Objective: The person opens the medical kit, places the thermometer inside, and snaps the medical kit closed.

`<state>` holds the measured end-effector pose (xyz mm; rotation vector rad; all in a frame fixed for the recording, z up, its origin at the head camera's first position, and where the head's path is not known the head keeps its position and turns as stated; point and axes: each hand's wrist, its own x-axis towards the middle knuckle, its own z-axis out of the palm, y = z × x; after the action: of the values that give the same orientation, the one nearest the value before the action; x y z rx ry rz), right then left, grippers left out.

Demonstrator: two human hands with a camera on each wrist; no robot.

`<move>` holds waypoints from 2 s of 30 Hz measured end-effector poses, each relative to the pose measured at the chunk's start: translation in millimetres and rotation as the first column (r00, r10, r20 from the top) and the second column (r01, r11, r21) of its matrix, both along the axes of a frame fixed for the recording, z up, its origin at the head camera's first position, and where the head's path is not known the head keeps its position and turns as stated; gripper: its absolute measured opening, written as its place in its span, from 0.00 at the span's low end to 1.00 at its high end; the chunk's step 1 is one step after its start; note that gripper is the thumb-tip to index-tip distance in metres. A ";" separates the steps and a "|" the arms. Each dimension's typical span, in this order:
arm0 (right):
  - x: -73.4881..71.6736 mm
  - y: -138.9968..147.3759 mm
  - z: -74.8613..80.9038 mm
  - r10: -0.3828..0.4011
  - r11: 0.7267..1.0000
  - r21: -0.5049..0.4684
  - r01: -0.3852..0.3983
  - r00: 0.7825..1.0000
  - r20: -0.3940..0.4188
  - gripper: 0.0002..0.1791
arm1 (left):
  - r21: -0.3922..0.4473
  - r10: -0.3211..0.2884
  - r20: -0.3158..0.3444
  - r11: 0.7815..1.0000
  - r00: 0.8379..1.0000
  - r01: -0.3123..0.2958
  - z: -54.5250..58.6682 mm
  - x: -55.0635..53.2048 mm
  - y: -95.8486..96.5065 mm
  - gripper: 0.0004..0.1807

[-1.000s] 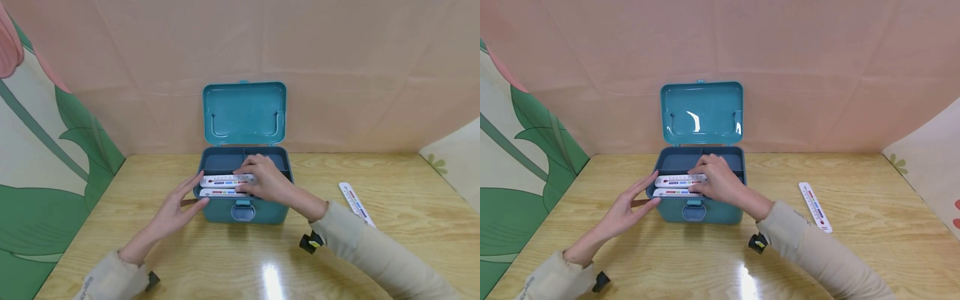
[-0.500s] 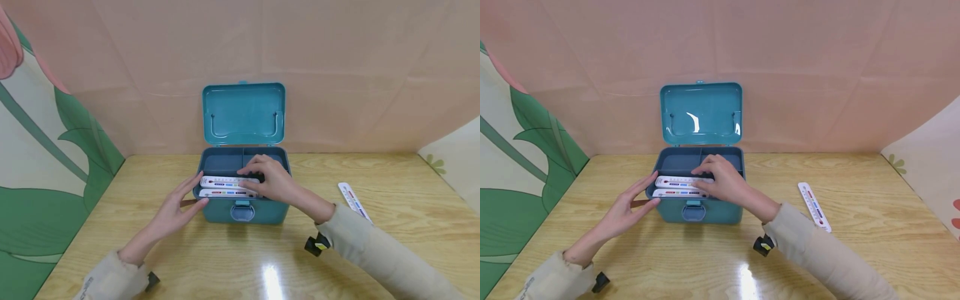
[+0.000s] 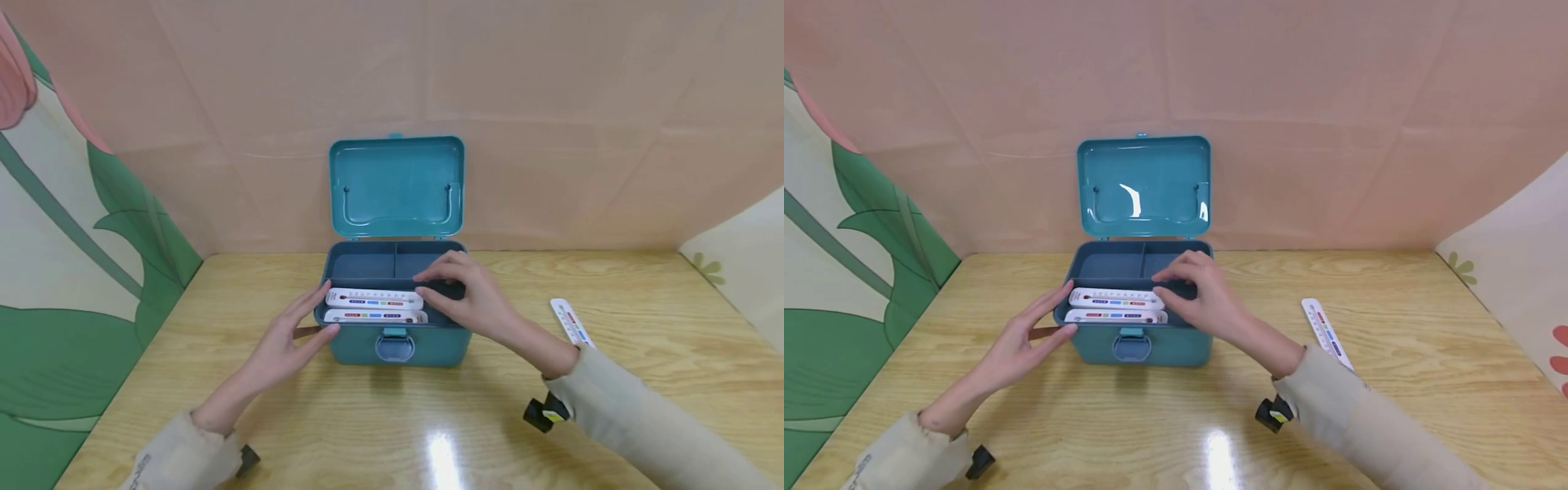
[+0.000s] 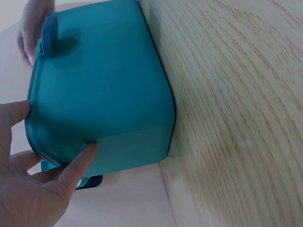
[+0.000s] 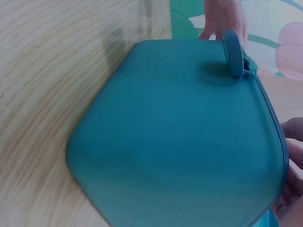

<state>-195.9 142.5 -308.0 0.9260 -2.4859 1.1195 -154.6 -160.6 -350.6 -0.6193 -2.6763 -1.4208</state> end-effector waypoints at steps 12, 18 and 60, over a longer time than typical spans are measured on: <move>4.9 24.3 -3.9 -0.075 0.997 -0.016 0.073 0.990 -0.116 0.08 | 0.000 -0.001 -0.005 1.000 1.000 0.001 -0.8 -1.6 0.5 0.37; 5.0 35.0 -6.6 -0.115 0.993 0.002 0.116 0.984 -0.134 0.08 | -0.005 -0.003 0.000 1.000 1.000 0.003 -2.3 -2.7 0.8 0.37; 8.4 103.0 -37.5 -0.279 0.955 0.042 0.293 0.939 -0.200 0.11 | 0.009 -0.005 0.007 1.000 1.000 0.005 -4.6 -4.0 0.8 0.37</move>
<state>-187.5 245.5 -345.5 0.6274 -2.4152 0.8111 -158.6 -159.7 -355.2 -0.6220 -2.6739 -1.4385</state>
